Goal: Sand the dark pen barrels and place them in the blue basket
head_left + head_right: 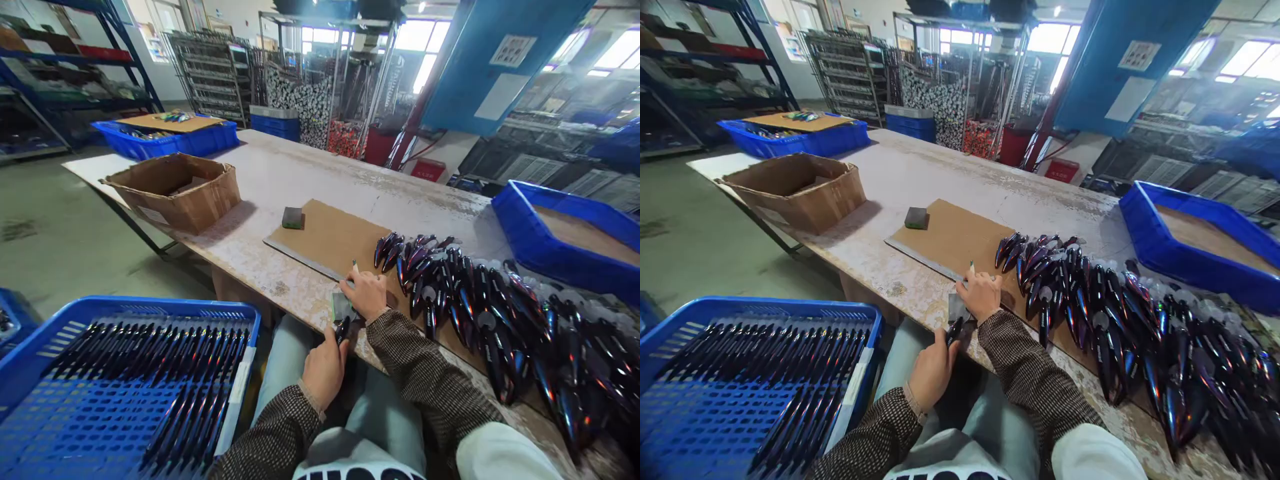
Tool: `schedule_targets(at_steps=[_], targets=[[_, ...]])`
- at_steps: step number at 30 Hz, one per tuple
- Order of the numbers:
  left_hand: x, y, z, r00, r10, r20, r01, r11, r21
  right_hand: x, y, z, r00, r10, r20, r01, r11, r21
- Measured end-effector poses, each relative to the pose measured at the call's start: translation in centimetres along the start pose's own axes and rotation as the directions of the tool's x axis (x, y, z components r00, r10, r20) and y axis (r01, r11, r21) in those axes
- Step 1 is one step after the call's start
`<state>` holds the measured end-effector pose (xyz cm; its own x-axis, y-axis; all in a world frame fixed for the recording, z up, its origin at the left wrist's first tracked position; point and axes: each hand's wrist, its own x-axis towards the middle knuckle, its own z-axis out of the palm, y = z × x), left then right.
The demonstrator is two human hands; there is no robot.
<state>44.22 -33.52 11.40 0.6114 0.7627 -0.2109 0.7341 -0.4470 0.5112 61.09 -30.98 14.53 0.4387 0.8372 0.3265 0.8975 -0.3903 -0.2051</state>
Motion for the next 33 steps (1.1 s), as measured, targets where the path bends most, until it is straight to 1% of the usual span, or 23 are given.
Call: schedule_targets(at_steps=[2,3,4,5,6,7,9,10,12,14,15,17,19,21,22,24,25,26,27,29,30,31,33], targets=[[0.1,-0.4,-0.1,1.000,0.017,-0.018,-0.020,0.987,-0.162,1.3,0.7,0.3,1.000,0.018,-0.025,-0.018,0.999,0.035],[0.2,-0.5,-0.3,1.000,0.016,-0.007,-0.017,0.955,-0.298,1.8,1.2,0.3,0.998,0.034,-0.048,-0.030,0.996,0.080],[0.3,-0.6,-0.4,1.000,0.003,0.023,0.008,0.889,-0.457,2.1,1.8,0.3,0.995,0.059,-0.079,-0.048,0.989,0.140],[0.3,-0.6,-0.7,0.997,-0.014,0.077,0.059,0.785,-0.617,2.2,2.4,0.2,0.989,0.092,-0.114,-0.066,0.975,0.210],[0.4,-0.4,-1.0,0.987,-0.024,0.157,0.135,0.648,-0.750,2.3,3.1,0.0,0.981,0.123,-0.150,-0.077,0.957,0.280],[0.5,-0.2,-1.3,0.969,-0.020,0.248,0.225,0.498,-0.837,2.2,3.6,-0.1,0.972,0.144,-0.186,-0.073,0.937,0.341],[0.7,0.5,-1.8,0.918,0.010,0.396,0.383,0.231,-0.894,1.7,4.2,-0.3,0.959,0.151,-0.241,-0.041,0.912,0.408],[0.8,0.9,-2.0,0.888,0.028,0.459,0.452,0.129,-0.882,1.3,4.1,-0.3,0.957,0.147,-0.252,-0.031,0.910,0.414],[0.9,1.6,-2.1,0.822,0.046,0.567,0.569,-0.023,-0.822,0.5,3.0,-0.1,0.958,0.132,-0.254,-0.023,0.920,0.392],[0.9,2.1,-1.9,0.780,0.037,0.625,0.624,-0.119,-0.772,-0.3,1.5,0.2,0.969,0.062,-0.239,0.029,0.933,0.359],[0.9,2.2,-1.8,0.779,0.022,0.626,0.622,-0.148,-0.769,-0.5,0.9,0.3,0.974,0.008,-0.228,0.074,0.935,0.346],[0.8,2.4,-1.6,0.801,-0.003,0.598,0.588,-0.183,-0.788,-0.4,0.1,0.4,0.979,-0.067,-0.192,0.127,0.938,0.323],[0.7,2.4,-1.5,0.811,-0.002,0.585,0.573,-0.198,-0.795,0.1,0.1,0.4,0.989,-0.020,-0.150,0.064,0.955,0.290],[0.6,2.3,-1.5,0.803,0.014,0.596,0.585,-0.206,-0.784,0.4,0.2,0.3,0.988,0.049,-0.148,-0.009,0.966,0.258],[0.6,2.3,-1.5,0.799,0.015,0.601,0.591,-0.203,-0.781,0.3,0.1,0.3,0.985,0.019,-0.171,0.026,0.967,0.255],[0.6,2.2,-1.4,0.807,0.000,0.591,0.580,-0.195,-0.791,0.1,-0.1,0.2,0.974,-0.123,-0.189,0.170,0.951,0.259],[0.6,2.2,-1.4,0.812,-0.004,0.584,0.572,-0.192,-0.797,0.0,-0.2,0.2,0.965,-0.190,-0.178,0.232,0.938,0.256],[0.6,2.1,-1.4,0.816,-0.001,0.578,0.567,-0.192,-0.801,0.0,-0.3,0.1,0.965,-0.211,-0.155,0.245,0.938,0.246],[0.7,2.1,-1.4,0.817,0.003,0.577,0.567,-0.195,-0.801,0.0,-0.3,0.0,0.974,-0.186,-0.126,0.212,0.948,0.239],[0.7,2.1,-1.4,0.806,0.018,0.592,0.583,-0.205,-0.786,0.1,-0.3,-0.2,0.992,-0.081,-0.095,0.101,0.971,0.217],[0.6,2.0,-1.4,0.797,0.020,0.604,0.594,-0.207,-0.777,0.1,-0.3,-0.3,0.992,-0.068,-0.106,0.090,0.972,0.217],[0.6,2.0,-1.4,0.794,0.012,0.608,0.597,-0.208,-0.775,-0.1,-0.4,-0.3,0.989,-0.090,-0.119,0.115,0.968,0.224],[0.6,2.1,-1.4,0.801,-0.009,0.599,0.586,-0.197,-0.786,-0.4,-0.5,-0.2,0.971,-0.194,-0.139,0.224,0.941,0.255]])
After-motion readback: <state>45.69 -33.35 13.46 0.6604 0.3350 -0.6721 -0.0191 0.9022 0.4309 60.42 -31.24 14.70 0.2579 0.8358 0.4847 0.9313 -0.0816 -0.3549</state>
